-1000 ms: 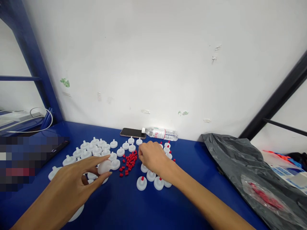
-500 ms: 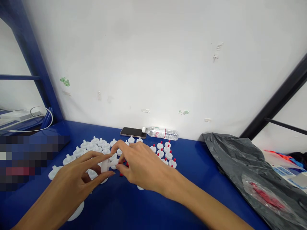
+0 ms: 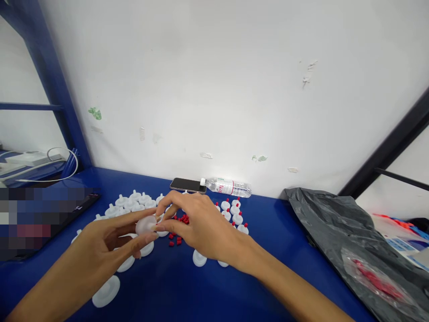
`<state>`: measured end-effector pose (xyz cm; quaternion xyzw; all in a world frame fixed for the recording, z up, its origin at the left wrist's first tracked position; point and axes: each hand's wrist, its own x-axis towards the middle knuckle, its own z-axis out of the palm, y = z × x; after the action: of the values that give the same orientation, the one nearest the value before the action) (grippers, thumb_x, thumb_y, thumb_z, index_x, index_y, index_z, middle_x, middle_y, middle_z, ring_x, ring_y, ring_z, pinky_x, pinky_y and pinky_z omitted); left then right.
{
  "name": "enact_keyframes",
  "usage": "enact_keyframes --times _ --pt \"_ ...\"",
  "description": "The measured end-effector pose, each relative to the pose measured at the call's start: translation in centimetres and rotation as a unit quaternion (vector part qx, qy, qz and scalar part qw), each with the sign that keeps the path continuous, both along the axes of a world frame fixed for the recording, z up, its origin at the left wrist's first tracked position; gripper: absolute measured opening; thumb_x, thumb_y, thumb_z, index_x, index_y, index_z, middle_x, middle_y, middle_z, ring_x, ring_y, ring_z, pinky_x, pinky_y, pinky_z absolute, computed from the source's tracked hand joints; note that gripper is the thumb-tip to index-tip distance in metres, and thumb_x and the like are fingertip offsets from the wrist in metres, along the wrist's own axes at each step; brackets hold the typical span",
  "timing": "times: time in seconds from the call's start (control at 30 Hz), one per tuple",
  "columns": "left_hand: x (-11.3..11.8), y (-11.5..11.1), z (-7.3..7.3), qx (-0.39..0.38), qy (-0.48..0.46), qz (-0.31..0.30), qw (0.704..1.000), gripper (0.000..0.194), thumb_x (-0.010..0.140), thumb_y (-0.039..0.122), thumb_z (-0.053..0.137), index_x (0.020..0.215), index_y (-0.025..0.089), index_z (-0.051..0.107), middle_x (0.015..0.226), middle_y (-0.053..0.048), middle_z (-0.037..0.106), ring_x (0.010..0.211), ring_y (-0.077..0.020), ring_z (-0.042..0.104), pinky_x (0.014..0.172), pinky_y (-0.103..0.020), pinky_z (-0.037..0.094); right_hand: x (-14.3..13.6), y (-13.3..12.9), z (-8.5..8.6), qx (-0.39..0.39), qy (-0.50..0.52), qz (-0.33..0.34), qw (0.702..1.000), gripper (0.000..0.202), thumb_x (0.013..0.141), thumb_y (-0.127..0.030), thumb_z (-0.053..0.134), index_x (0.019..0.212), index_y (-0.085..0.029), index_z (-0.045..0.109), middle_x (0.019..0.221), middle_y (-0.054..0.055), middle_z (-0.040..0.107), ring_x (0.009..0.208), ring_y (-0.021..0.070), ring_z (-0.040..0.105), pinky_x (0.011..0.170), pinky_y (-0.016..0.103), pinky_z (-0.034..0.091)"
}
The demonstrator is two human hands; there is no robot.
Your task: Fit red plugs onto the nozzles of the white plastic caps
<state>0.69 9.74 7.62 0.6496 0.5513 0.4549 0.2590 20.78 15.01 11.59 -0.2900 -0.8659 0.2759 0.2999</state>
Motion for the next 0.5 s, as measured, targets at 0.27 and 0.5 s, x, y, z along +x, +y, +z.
enact_keyframes --times 0.27,0.5 --pt "0.5 -0.9 1.8 -0.085 -0.155 -0.022 0.984 0.048 0.077 0.060 0.075 0.110 0.026 0.083 0.071 -0.002 0.077 0.059 -0.0161 0.065 0.055 -0.026 0.056 0.0 -0.7 0.8 -0.122 0.081 0.100 0.984 0.028 0.107 -0.033 0.052 0.109 -0.025 0.079 0.098 0.001 0.079 0.092 0.0158 0.072 0.085 0.030 0.056" --pt "0.4 -0.8 0.9 -0.114 -0.251 -0.045 0.960 0.042 0.073 0.045 0.080 0.108 0.022 0.082 0.073 -0.001 0.075 0.053 -0.0108 0.057 0.049 -0.023 0.052 -0.1 -1.4 0.5 0.042 0.006 0.098 0.994 0.025 0.094 -0.020 0.074 0.118 -0.028 0.073 0.106 -0.001 0.078 0.097 0.0152 0.070 0.095 0.032 0.052"
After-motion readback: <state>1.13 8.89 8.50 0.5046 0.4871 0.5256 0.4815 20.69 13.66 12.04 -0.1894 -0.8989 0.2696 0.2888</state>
